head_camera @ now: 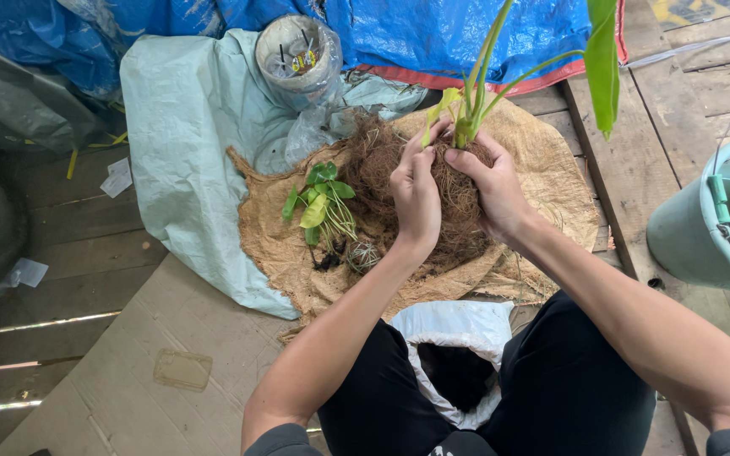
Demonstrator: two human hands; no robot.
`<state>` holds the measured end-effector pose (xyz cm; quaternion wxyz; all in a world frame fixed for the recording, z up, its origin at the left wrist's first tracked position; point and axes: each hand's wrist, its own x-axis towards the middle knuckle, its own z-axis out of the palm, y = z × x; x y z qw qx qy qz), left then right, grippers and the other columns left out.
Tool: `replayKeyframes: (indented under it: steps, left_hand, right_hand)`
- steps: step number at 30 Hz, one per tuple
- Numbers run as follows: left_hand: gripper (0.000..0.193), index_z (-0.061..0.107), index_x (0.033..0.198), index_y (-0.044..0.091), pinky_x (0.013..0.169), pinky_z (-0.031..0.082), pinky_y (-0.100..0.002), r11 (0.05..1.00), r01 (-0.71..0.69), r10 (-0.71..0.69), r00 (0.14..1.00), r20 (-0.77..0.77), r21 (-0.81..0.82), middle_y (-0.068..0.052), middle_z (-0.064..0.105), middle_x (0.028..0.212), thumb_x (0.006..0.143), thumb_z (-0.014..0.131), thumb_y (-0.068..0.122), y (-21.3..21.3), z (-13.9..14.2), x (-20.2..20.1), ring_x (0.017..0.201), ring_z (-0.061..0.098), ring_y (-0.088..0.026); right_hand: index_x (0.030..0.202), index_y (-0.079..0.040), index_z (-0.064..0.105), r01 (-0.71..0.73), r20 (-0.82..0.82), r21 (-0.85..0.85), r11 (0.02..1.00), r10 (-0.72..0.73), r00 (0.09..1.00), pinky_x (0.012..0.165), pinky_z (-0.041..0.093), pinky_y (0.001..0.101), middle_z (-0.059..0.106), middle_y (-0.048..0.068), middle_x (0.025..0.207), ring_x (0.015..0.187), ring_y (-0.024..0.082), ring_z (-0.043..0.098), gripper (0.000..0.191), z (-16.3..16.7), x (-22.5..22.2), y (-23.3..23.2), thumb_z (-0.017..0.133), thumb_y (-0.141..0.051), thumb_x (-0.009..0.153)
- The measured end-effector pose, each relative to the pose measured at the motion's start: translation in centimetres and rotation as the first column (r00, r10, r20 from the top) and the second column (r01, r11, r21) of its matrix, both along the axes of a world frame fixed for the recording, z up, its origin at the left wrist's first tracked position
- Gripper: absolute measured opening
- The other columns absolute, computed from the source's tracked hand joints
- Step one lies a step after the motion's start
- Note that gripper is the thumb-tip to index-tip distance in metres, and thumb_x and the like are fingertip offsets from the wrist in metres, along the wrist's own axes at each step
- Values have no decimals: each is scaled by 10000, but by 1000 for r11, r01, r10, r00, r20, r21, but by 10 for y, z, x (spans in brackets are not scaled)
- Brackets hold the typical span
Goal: The person sits on a wooden deck and molds moist soil around the root ball of a plant, pressing and rotating it by hand to form a round ball. They then wrap the soil ball with coco fiber and begin tying it with string.
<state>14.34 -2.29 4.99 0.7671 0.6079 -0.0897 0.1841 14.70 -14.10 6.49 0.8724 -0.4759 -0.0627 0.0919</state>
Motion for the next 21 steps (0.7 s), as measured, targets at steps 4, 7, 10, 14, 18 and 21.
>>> replayKeyframes:
  steps: [4, 7, 10, 14, 18, 21]
  left_hand:
    - [439, 600, 1397, -52, 1208, 396, -354, 996, -8, 2, 998, -61, -94, -144, 602, 1466, 1061, 346, 71, -1, -4, -1, 1381, 553, -211]
    - [427, 585, 1412, -54, 1209, 397, -371, 998, -41, 37, 996, -80, -52, -168, 601, 1471, 1086, 359, 104, -2, -4, 2, 1386, 549, -229]
    - [469, 564, 1439, -45, 1225, 380, -390, 998, -62, 59, 994, -87, -28, -179, 585, 1496, 1090, 348, 181, 4, 2, 8, 1409, 530, -245]
    - [523, 538, 1474, -13, 1263, 365, -426, 986, -165, 166, 986, 21, -24, -163, 560, 1530, 1097, 322, 278, 29, 13, 16, 1449, 509, -252]
    - [488, 534, 1455, 22, 1284, 360, -409, 979, -106, 87, 990, 114, 173, -115, 514, 1549, 1130, 291, 292, 17, 10, 5, 1500, 452, -225]
    - [433, 647, 1359, -31, 1237, 407, -404, 992, 5, 0, 999, -37, 128, -154, 608, 1470, 1154, 368, 229, 4, 2, 1, 1396, 571, -260]
  right_hand:
    - [1337, -26, 603, -6, -14, 17, 1000, 6, 1000, 824, 617, 329, 700, 100, 1135, 944, 157, 711, 430, 1, 0, 2, 710, -108, 929]
    - [1316, -7, 595, 7, -28, 33, 999, -6, 1000, 824, 623, 338, 703, 116, 1133, 942, 172, 720, 403, 2, 2, 2, 703, -106, 940]
    - [1306, -8, 579, 8, -42, 63, 998, -6, 999, 831, 629, 351, 701, 124, 1135, 951, 187, 724, 394, 2, 5, -1, 694, -109, 942]
    - [1307, -34, 582, 16, -16, 14, 1000, -15, 1000, 847, 634, 369, 694, 121, 1128, 957, 196, 720, 399, -1, 9, -6, 698, -99, 930]
    - [1303, -41, 602, 5, 69, -12, 1000, -4, 998, 912, 614, 355, 686, 113, 1177, 1013, 174, 709, 393, -11, 8, -1, 719, -74, 929]
    - [1338, 10, 633, 82, 277, -166, 983, -33, 960, 1068, 549, 324, 661, 110, 1244, 1160, 147, 648, 345, -15, 5, 4, 738, -38, 1013]
